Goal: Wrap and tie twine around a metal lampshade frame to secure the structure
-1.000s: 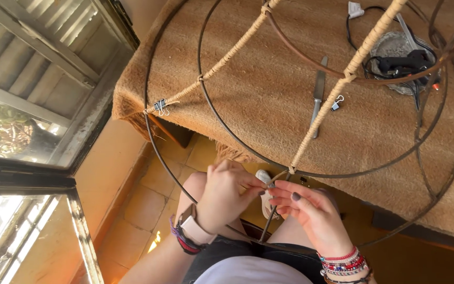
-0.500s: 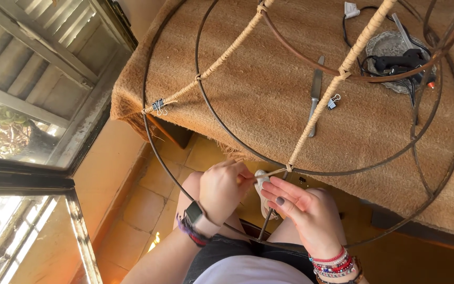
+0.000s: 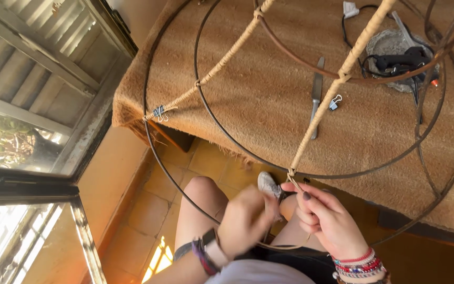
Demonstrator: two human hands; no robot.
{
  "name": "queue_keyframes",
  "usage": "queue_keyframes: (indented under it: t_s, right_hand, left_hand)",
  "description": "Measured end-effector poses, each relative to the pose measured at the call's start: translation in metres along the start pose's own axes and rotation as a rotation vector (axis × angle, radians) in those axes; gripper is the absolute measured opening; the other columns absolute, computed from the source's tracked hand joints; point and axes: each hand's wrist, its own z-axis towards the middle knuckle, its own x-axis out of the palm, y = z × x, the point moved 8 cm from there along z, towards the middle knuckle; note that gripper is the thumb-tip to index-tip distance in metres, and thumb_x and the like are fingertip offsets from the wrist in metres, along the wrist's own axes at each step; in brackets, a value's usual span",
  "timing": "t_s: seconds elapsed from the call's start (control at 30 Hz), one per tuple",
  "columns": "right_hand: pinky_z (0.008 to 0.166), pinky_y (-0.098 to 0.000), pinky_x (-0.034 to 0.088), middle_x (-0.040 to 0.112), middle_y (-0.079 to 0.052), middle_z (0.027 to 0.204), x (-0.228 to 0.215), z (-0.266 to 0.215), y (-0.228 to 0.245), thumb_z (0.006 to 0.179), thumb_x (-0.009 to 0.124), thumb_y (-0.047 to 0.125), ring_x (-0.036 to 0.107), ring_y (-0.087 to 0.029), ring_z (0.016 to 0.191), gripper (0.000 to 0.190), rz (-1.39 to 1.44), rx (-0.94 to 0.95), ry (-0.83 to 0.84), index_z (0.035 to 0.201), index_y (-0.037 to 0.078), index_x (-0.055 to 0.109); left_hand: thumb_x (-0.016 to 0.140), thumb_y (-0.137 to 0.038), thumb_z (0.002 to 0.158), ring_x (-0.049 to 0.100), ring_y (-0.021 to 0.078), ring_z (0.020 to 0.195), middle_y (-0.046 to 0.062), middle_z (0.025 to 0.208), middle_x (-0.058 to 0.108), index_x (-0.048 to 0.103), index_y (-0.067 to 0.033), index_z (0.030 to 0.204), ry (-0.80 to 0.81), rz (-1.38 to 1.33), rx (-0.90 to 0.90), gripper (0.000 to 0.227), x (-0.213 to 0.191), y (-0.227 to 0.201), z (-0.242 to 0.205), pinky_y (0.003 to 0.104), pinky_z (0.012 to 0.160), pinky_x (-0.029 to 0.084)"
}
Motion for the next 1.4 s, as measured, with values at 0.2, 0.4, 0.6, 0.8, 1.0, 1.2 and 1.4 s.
queue_keyframes:
  t_s: [0.2, 0.4, 0.6, 0.8, 1.0, 1.2, 1.4]
  right_hand:
    - [0.043, -0.0257, 0.020, 0.027, 0.004, 0.058, 0.021, -0.013, 0.031, 0.099, 0.055, 0.025, 0.025, -0.009, 0.048, 0.046, -0.489, -0.218, 0.010, 0.133, -0.001, 0.070]
    - [0.074, -0.0287, 0.046, 0.077, 0.001, 0.072, -0.045, 0.037, 0.031, 0.097, 0.061, 0.028, 0.069, -0.015, 0.070, 0.032, -1.209, -0.315, -0.378, 0.073, 0.012, 0.075]
    - [0.040, -0.0063, 0.023, 0.040, 0.006, 0.058, -0.070, 0.118, -0.010, 0.089, 0.058, -0.007, 0.039, 0.006, 0.041, 0.004, -0.654, -0.217, -0.311, 0.087, -0.005, 0.061]
    - [0.082, -0.0463, 0.055, 0.072, -0.020, 0.093, -0.011, 0.026, 0.036, 0.085, 0.076, 0.015, 0.071, -0.039, 0.093, 0.026, -1.274, -0.541, -0.297, 0.109, 0.006, 0.073]
    - [0.093, -0.0471, 0.056, 0.066, -0.029, 0.133, 0.022, -0.005, 0.005, 0.092, 0.062, 0.018, 0.068, -0.035, 0.110, 0.061, 0.154, 0.023, 0.148, 0.145, -0.012, 0.050]
    - [0.048, -0.0262, 0.014, 0.025, 0.003, 0.062, 0.001, 0.012, -0.001, 0.096, 0.054, 0.002, 0.022, -0.010, 0.055, 0.038, -0.079, -0.094, -0.077, 0.125, -0.018, 0.067]
    - [0.046, -0.0221, 0.016, 0.073, -0.029, 0.112, -0.022, 0.024, -0.013, 0.097, 0.051, -0.004, 0.031, -0.008, 0.056, 0.023, -0.021, -0.070, -0.128, 0.109, -0.016, 0.067]
  left_hand:
    - [0.054, -0.002, 0.105, 0.070, 0.0157, 0.083, 0.009, 0.103, 0.066, 0.051, -0.0008, 0.129, 0.100, -0.702, -0.345, 0.024, 0.053, 0.089, 0.011, 0.030, 0.078, 0.063]
    - [0.049, 0.017, 0.093, 0.075, 0.0248, 0.085, 0.006, 0.166, 0.034, 0.039, -0.0117, 0.153, 0.261, -0.800, -0.302, 0.067, 0.045, 0.086, 0.023, 0.025, 0.066, 0.055]
    - [0.037, -0.002, 0.109, 0.075, 0.0248, 0.087, 0.025, 0.095, 0.073, 0.055, 0.0101, 0.138, 0.473, -0.688, -0.348, 0.036, 0.049, 0.110, 0.036, 0.033, 0.077, 0.061]
    - [0.063, -0.031, 0.099, 0.074, 0.0286, 0.077, 0.002, 0.085, 0.070, 0.072, -0.0214, 0.104, 0.149, 0.455, -0.199, 0.014, -0.032, 0.030, 0.034, 0.040, 0.065, 0.062]
    - [0.067, -0.012, 0.090, 0.057, 0.0290, 0.059, 0.005, 0.066, 0.052, 0.056, -0.0099, 0.076, 0.401, 0.427, 0.292, 0.018, 0.001, -0.067, 0.003, 0.045, 0.042, 0.038]
    - [0.056, -0.035, 0.105, 0.049, 0.0204, 0.074, -0.003, 0.074, 0.065, 0.070, -0.0194, 0.082, 0.307, 0.132, 0.230, 0.031, -0.030, 0.015, 0.021, 0.037, 0.083, 0.037]
    - [0.057, -0.031, 0.105, 0.056, 0.0081, 0.058, 0.002, 0.064, 0.063, 0.061, -0.0084, 0.069, 0.399, -0.632, -0.289, 0.043, 0.012, 0.083, 0.026, 0.024, 0.062, 0.047]
